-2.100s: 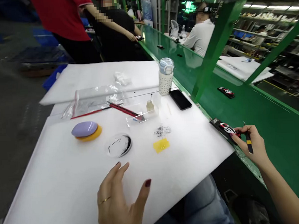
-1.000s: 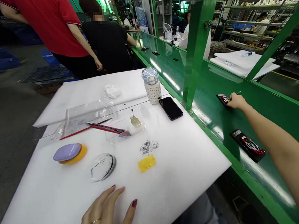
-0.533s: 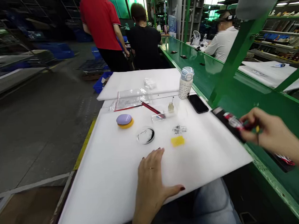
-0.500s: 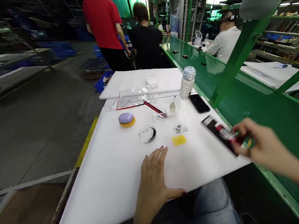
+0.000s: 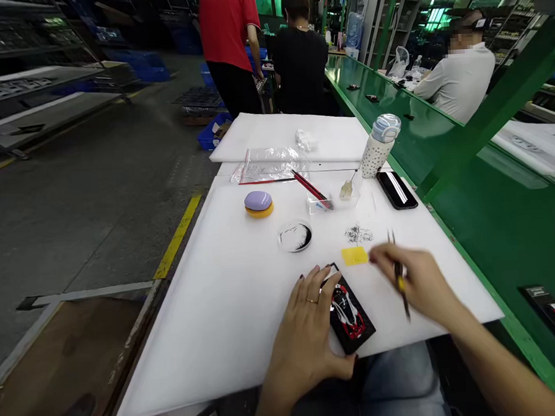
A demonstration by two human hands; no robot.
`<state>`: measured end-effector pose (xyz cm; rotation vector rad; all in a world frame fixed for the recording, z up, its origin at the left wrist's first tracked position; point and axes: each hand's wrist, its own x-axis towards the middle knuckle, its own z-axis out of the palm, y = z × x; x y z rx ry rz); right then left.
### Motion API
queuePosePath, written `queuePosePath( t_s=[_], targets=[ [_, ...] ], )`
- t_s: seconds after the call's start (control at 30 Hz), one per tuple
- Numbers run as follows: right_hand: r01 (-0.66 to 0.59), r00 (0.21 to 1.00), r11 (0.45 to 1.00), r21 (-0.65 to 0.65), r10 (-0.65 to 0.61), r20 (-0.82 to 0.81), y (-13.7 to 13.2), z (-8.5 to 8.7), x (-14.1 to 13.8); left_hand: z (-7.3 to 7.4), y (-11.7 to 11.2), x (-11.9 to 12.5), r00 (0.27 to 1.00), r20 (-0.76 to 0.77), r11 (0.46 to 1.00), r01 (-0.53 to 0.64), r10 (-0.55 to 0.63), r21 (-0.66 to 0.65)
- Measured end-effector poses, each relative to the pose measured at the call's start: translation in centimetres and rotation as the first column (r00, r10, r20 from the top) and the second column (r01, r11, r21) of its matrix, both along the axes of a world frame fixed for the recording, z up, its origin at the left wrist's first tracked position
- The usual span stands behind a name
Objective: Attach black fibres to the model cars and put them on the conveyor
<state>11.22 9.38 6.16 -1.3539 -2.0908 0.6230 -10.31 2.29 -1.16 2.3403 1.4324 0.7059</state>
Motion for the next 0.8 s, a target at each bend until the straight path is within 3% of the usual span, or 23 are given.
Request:
queuePosePath(
  t_s=[0.13,0.27,0.43,0.5,0.57,0.6,0.63,0.7,0.73,0.8],
  targets=[
    [0.283,0.948,0.952,0.117,-0.296,0.118,10.0,1.3,-0.7,0.0,-0.1,-0.2,1.0,-0.017,0.999,0.013,-0.013,-0.052],
    [0.328,0.927,0.936,0.131,-0.345,0.147,15.8,0.9,-3.2,-0.1,0.0,-0.3,0.999,-0.051,0.994,0.002,-0.008,-0.111],
    [0.32,0.923,0.906,0.278,-0.364,0.123,15.7,3.1,-3.8,0.3,0.1,-0.2,0.997,-0.082,0.989,-0.022,0.01,-0.146],
    [0.244,0.957,0.869,0.43,-0.288,0.038,13.9,4.0,-3.2,0.5,0.1,-0.2,0.995,-0.097,0.99,-0.023,0.009,-0.141],
    [0.217,0.974,0.811,0.544,-0.142,-0.177,11.0,3.9,-2.7,0.7,0.2,-0.3,0.993,-0.114,0.991,-0.019,0.004,-0.13],
    [0.244,0.94,0.815,0.525,-0.065,-0.335,9.1,3.3,-2.5,0.7,0.2,-0.3,0.992,-0.123,0.992,-0.018,0.003,-0.124],
    [0.265,0.86,0.869,0.418,-0.016,-0.511,7.1,2.3,-2.5,0.7,0.2,-0.3,0.991,-0.131,0.993,-0.018,0.002,-0.119],
    [0.199,0.626,0.98,0.009,-0.12,-0.77,2.9,-0.2,-2.7,0.7,0.3,-0.3,0.989,-0.145,0.994,-0.019,0.002,-0.11],
    [0.125,0.55,0.973,-0.194,-0.231,-0.802,1.1,-1.6,-2.9,0.7,0.3,-0.3,0.989,-0.15,0.994,-0.018,0.002,-0.104],
    [0.075,0.444,0.905,-0.419,-0.406,-0.798,-1.7,-3.8,-3.3,0.7,0.3,-0.3,0.988,-0.157,0.996,-0.022,0.007,-0.09]
  ],
)
